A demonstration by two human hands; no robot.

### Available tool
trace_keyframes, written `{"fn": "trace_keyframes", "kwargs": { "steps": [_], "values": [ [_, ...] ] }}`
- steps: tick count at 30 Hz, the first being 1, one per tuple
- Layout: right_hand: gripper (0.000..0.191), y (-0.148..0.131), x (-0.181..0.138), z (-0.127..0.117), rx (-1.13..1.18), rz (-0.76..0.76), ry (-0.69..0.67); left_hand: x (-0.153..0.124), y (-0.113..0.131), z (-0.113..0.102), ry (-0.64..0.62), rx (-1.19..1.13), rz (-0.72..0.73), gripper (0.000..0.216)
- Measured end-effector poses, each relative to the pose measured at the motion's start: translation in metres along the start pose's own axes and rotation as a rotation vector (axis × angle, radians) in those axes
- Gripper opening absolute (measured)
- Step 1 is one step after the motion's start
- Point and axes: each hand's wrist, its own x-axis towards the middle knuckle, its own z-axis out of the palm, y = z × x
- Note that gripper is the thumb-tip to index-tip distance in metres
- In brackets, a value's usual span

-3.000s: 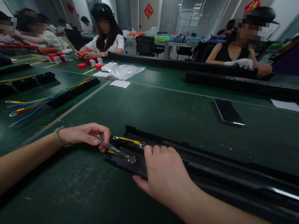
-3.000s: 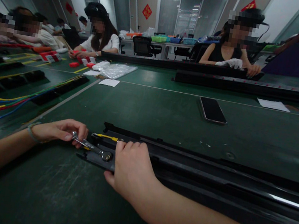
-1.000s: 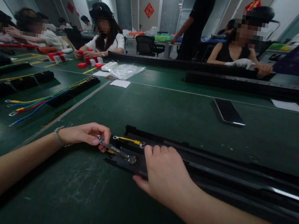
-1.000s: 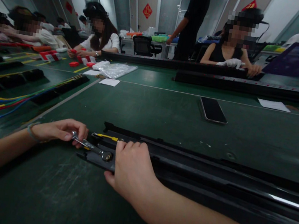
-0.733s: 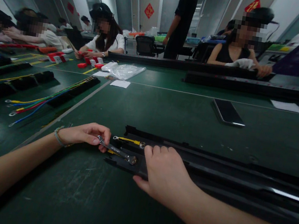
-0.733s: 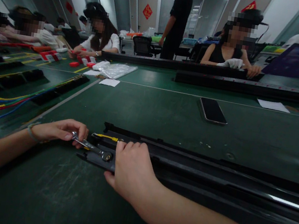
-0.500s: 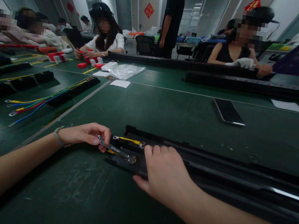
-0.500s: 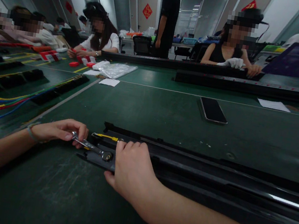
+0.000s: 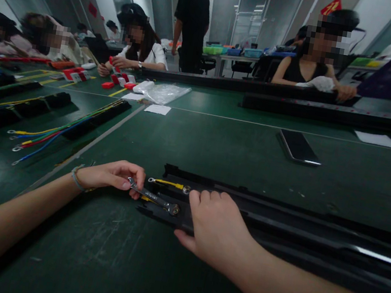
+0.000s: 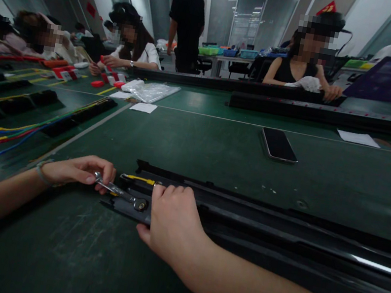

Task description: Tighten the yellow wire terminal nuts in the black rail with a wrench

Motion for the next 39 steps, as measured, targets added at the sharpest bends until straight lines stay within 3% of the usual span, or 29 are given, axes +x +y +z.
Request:
{"fn": "trace_keyframes", "kwargs": {
  "steps": [39],
  "values": [
    [0.048, -0.0001, 0.0000, 0.0028, 0.007, 0.000, -0.002, 0.0002, -0.0016, -0.0004, -0.007, -0.063, -0.001, 0.021]
  ]
}}
